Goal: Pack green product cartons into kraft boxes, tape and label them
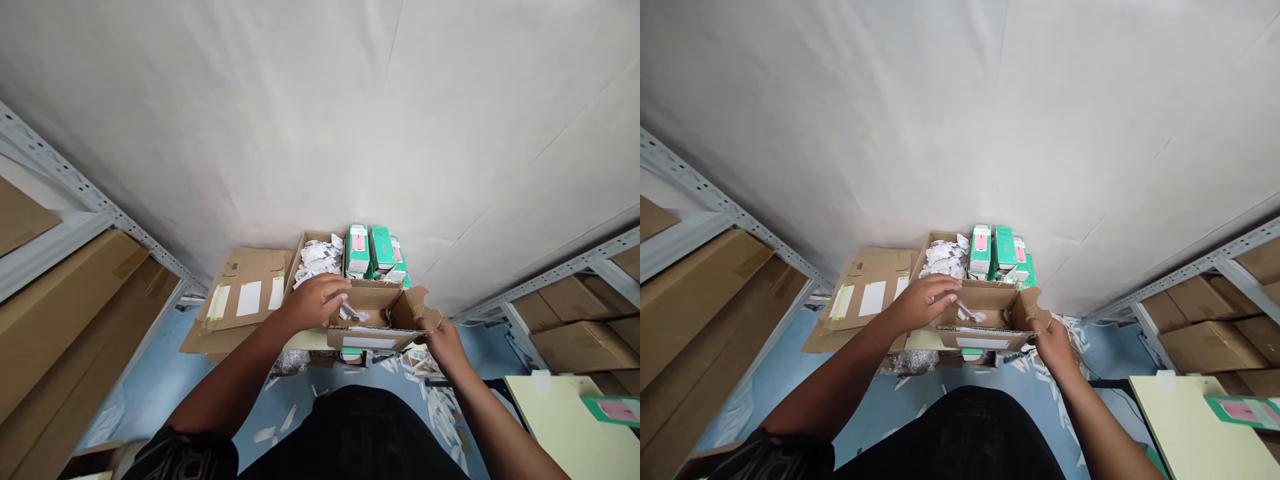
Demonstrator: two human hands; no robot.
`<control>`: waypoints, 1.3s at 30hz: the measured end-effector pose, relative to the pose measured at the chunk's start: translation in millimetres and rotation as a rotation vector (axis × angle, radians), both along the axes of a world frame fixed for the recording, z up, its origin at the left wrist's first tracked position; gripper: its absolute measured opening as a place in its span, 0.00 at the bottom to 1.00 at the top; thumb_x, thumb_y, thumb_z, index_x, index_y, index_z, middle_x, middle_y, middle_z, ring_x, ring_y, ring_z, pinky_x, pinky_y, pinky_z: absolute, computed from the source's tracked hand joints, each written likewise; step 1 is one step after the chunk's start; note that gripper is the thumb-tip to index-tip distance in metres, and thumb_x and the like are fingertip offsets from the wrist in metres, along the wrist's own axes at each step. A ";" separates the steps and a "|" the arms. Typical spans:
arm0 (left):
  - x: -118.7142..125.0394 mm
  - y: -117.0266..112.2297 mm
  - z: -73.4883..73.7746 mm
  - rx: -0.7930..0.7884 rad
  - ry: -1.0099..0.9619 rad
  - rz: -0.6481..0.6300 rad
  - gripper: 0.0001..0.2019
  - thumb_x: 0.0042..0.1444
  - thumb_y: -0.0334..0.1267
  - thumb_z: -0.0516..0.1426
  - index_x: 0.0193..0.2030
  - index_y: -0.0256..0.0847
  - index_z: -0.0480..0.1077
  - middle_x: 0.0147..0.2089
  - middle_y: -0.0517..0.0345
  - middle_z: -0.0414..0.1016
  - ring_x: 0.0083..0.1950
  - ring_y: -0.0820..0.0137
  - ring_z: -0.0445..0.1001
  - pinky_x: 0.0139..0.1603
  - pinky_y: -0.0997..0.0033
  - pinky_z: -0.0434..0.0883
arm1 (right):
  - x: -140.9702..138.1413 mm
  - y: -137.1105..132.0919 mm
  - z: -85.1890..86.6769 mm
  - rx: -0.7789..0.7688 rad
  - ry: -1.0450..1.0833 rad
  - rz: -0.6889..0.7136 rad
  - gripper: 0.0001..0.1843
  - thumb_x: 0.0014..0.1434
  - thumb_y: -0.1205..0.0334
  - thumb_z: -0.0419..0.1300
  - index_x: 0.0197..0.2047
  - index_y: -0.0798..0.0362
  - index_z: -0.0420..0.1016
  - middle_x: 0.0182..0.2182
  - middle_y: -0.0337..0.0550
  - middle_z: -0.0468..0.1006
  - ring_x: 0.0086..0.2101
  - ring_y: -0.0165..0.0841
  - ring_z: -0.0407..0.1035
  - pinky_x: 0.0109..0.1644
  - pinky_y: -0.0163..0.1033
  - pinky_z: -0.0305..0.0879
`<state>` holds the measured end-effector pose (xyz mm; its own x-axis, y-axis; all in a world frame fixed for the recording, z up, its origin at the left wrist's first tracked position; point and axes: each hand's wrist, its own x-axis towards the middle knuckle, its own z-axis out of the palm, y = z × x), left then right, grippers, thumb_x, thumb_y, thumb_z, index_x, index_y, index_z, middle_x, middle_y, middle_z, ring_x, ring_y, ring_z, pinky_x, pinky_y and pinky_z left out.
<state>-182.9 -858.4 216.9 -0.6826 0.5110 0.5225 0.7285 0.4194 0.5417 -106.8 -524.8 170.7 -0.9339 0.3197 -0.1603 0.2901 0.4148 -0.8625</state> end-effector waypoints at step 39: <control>141.6 600.4 -114.0 -0.014 -1.118 -0.290 0.23 0.56 0.37 0.52 0.57 0.42 0.74 0.53 0.53 0.82 0.51 0.60 0.79 0.44 0.66 0.76 | 324.9 389.3 -124.6 -0.506 0.193 -0.973 0.26 0.56 0.44 0.60 0.52 0.51 0.78 0.51 0.48 0.83 0.48 0.45 0.79 0.44 0.42 0.77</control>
<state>-41.3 -258.0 102.8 -0.6163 0.7254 -0.3064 -0.0850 0.3255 0.9417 218.1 -135.5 46.1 -0.3439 0.8679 -0.3585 0.1432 -0.3288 -0.9335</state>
